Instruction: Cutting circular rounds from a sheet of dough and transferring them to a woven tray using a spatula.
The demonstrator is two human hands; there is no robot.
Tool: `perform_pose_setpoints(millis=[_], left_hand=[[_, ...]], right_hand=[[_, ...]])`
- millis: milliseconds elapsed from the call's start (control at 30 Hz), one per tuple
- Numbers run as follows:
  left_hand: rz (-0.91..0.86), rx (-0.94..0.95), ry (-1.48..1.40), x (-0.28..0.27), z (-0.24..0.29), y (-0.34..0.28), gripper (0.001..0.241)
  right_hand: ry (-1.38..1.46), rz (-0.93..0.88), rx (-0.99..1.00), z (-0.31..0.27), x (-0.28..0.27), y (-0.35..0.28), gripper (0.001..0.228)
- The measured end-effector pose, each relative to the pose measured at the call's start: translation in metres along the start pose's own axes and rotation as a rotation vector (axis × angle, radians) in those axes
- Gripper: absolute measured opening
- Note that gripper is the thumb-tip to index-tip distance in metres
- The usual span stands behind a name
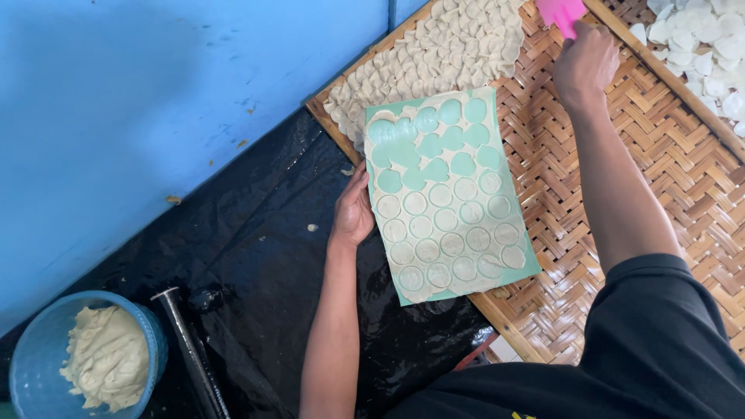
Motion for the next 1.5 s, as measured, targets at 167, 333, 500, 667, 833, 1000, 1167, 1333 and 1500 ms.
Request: perform_pose_setpoints(millis=[167, 333, 500, 667, 833, 1000, 1167, 1333, 1500], left_hand=[[0.02, -0.009, 0.026, 0.005, 0.003, -0.002, 0.052], [0.032, -0.02, 0.053, 0.01, 0.007, -0.005, 0.053], [0.01, 0.007, 0.037, -0.002, -0.001, 0.001, 0.051], [-0.002, 0.006, 0.013, 0.001, 0.0, -0.001, 0.051], [-0.026, 0.019, 0.015, 0.002, 0.001, -0.001, 0.05], [-0.009, 0.014, 0.01, -0.002, -0.001, 0.0, 0.05], [0.0, 0.011, 0.019, 0.004, 0.003, -0.003, 0.051], [-0.024, 0.01, 0.013, 0.009, 0.005, -0.004, 0.051], [-0.008, 0.007, 0.007, 0.005, 0.003, -0.003, 0.051]], right_hand=[[0.114, -0.066, 0.124, 0.001, -0.013, -0.025, 0.031], [0.226, -0.083, -0.038, -0.052, -0.063, -0.097, 0.029], [0.531, -0.446, 0.109, -0.101, -0.091, -0.185, 0.03], [0.516, -0.569, 0.18, -0.128, -0.129, -0.233, 0.03], [0.442, -0.555, 0.199, -0.137, -0.147, -0.245, 0.031], [0.372, -0.542, 0.186, -0.141, -0.154, -0.243, 0.03], [0.325, -0.54, 0.18, -0.138, -0.152, -0.244, 0.029], [0.397, -0.538, 0.173, -0.133, -0.146, -0.245, 0.029], [0.358, -0.6, 0.191, -0.123, -0.136, -0.244, 0.03]])
Point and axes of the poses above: each hand's wrist, its own y-axis towards the middle knuckle, its own x-axis out of the palm, z = x × y, the point moved 10 cm from there along y, towards the middle knuckle, and after that the axes turned 13 degrees about y, right-handed, at the moved point
